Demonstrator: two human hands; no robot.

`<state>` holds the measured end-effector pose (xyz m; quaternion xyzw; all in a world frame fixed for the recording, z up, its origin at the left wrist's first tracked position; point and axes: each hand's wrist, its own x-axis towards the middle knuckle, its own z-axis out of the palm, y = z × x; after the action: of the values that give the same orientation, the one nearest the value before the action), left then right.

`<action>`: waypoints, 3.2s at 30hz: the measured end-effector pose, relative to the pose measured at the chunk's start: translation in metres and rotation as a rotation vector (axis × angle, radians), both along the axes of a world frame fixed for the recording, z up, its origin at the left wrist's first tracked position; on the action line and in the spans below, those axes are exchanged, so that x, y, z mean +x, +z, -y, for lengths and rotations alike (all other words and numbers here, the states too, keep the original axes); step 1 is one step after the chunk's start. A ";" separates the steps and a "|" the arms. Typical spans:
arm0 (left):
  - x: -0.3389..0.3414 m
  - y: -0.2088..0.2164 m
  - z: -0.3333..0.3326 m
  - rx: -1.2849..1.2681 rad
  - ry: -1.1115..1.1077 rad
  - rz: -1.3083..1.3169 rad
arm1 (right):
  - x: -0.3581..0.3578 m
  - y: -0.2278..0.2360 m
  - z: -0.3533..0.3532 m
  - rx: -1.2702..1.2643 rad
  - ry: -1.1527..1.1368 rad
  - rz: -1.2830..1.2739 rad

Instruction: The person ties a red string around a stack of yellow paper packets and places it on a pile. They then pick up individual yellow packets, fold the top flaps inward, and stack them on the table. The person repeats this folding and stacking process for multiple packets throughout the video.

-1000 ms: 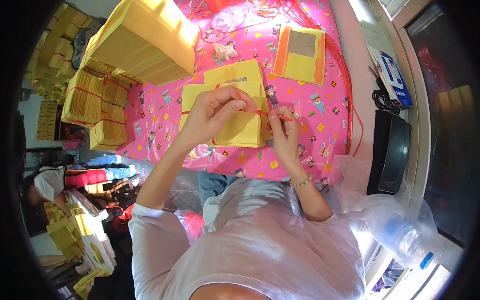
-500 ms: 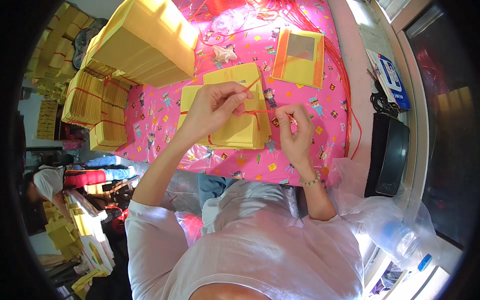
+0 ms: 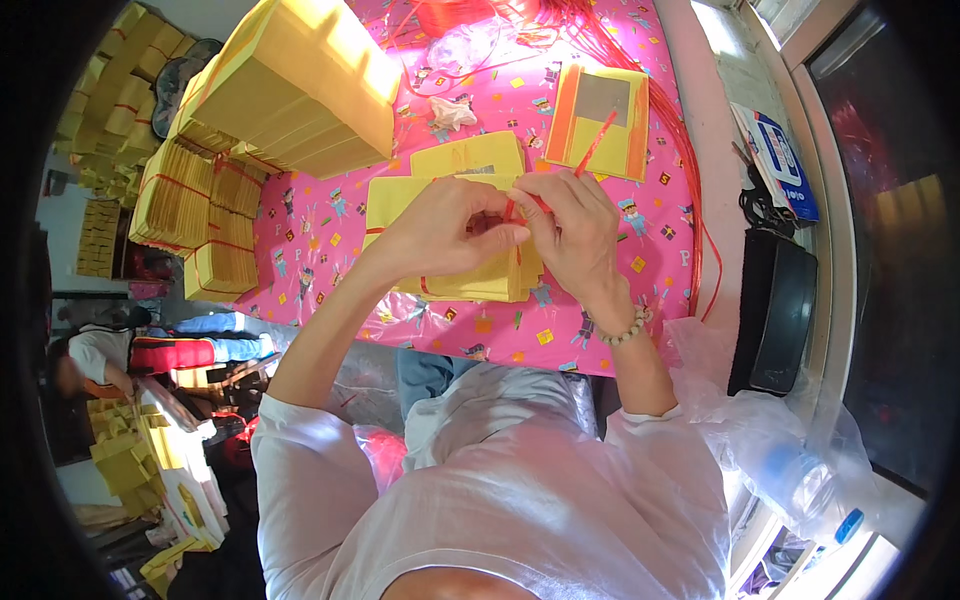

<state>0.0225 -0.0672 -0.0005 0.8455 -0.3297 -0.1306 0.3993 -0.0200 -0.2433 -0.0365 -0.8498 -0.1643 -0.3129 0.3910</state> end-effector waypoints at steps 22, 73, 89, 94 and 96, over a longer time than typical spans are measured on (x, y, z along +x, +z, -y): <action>-0.022 0.014 -0.012 0.135 -0.075 0.378 | -0.064 0.065 0.015 0.308 -0.139 -0.608; -0.035 -0.010 -0.063 -0.184 0.270 0.384 | -0.004 -0.038 0.001 0.184 0.120 -0.207; -0.074 -0.090 -0.092 -0.538 0.609 -0.141 | -0.019 -0.076 -0.012 0.179 0.304 -0.326; -0.061 -0.031 -0.088 -0.104 0.824 -0.079 | -0.009 -0.020 -0.022 0.324 0.133 -0.548; -0.056 -0.028 -0.089 0.006 0.795 -0.064 | -0.007 -0.019 -0.018 0.236 0.110 -0.675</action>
<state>-0.0337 0.0222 -0.0290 0.9039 0.0360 0.0071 0.4263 -0.0267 -0.2251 -0.0550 -0.8442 -0.0343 -0.0102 0.5348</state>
